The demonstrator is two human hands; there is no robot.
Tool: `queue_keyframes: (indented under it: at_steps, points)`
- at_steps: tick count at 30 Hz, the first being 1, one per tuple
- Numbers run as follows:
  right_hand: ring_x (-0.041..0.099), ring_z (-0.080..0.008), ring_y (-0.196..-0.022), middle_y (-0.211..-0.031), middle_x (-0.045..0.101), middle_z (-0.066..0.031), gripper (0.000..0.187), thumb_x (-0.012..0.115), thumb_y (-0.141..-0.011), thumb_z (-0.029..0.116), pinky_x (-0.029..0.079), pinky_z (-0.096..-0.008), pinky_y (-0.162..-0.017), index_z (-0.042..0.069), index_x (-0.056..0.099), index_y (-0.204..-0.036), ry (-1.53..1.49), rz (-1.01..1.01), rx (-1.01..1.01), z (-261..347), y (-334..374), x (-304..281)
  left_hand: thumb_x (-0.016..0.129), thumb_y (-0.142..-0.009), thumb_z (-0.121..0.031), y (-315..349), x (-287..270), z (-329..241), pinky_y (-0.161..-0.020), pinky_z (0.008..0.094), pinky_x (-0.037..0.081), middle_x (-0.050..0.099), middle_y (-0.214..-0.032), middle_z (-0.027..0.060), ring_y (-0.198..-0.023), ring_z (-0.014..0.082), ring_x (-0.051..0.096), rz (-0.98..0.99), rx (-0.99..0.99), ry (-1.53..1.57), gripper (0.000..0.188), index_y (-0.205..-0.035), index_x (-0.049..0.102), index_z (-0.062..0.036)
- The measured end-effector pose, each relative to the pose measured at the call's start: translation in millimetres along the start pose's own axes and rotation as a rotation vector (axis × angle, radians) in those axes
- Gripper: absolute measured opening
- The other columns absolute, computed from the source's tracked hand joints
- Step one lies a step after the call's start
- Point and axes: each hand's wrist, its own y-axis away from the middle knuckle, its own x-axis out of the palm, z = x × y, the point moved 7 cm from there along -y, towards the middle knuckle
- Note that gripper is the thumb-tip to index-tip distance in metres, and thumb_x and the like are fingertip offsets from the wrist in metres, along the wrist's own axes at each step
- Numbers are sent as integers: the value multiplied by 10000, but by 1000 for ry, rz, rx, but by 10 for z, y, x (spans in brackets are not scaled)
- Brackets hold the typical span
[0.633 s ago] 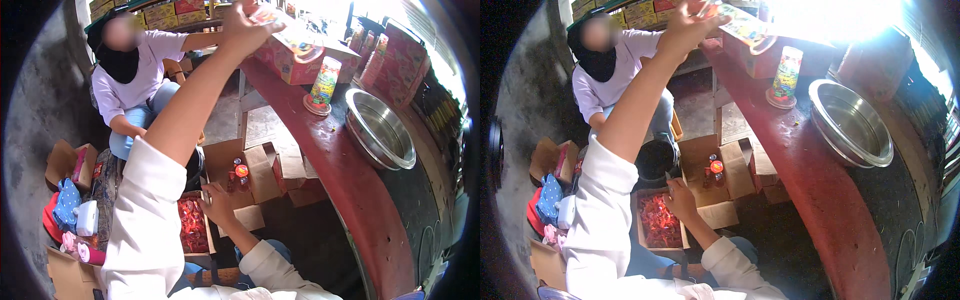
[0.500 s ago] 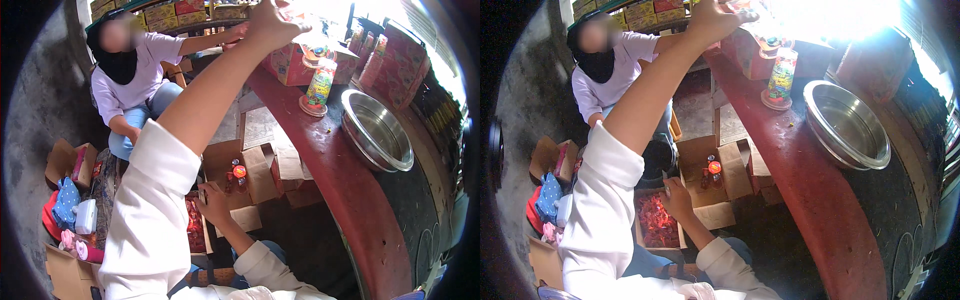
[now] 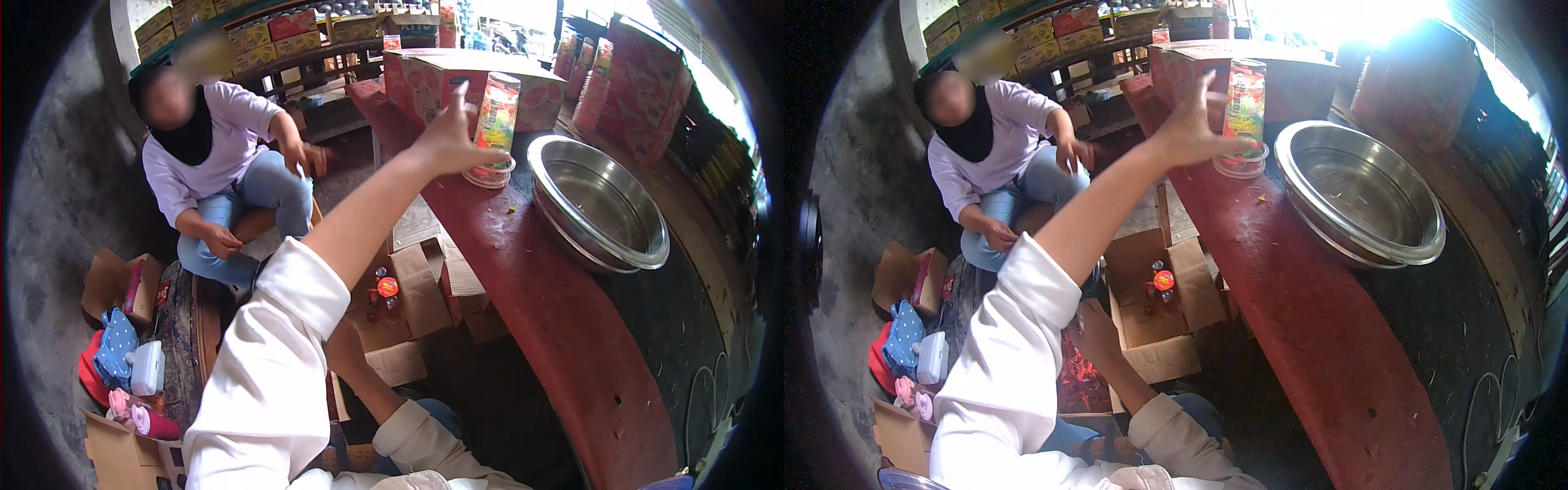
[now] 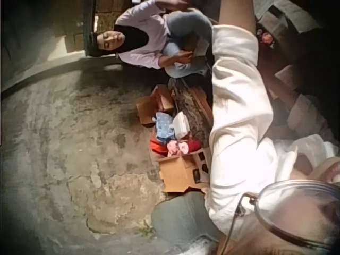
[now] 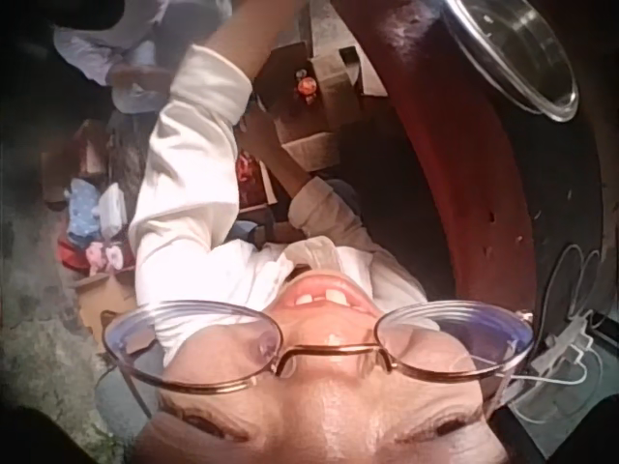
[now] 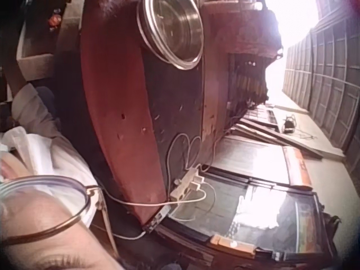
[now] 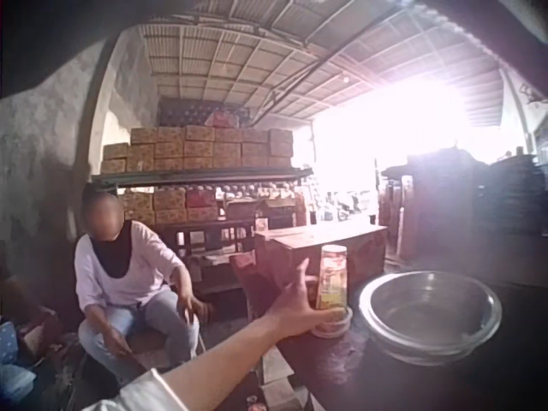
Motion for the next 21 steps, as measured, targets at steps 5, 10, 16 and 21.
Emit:
queue_keyframes:
  at_steps: [5, 10, 16, 21]
  points:
    - [542, -346, -967, -1072, 537, -166, 376, 620, -766, 196, 448, -393, -823, 28, 528, -1090, -126, -16, 6, 6, 52, 62, 764, -572, -545, 283, 142, 287, -969, 331, 371, 618, -1062, 139, -1057, 227, 558, 7, -240, 118, 1184, -1329, 150, 128]
    - [537, -351, -1015, -1102, 556, -174, 443, 616, -773, 314, 440, -416, -853, 64, 525, -1127, -238, 67, 82, -184, 92, 260, 716, -556, -625, 307, 124, 227, -960, 406, 334, 628, -1053, 121, -1057, 243, 558, 52, -236, -121, 1119, -1286, 280, 103]
    - [538, -340, -1028, -1116, 555, -173, 433, 601, -777, 315, 440, -423, -856, 63, 532, -1122, -247, 12, -35, -401, 97, 565, 689, -575, -645, 303, 249, 268, -969, 415, 293, 567, -1140, 152, -1113, 248, 512, 117, -297, -177, 990, -1223, 380, 37]
    - [545, -342, -1014, -1108, 556, -174, 392, 596, -776, 270, 444, -430, -848, 60, 542, -1103, -218, 31, -16, -367, 79, 569, 675, -581, -655, 386, 203, 296, -972, 428, 280, 492, -1220, 179, -1160, 264, 457, 109, -326, -148, 979, -1234, 381, 11]
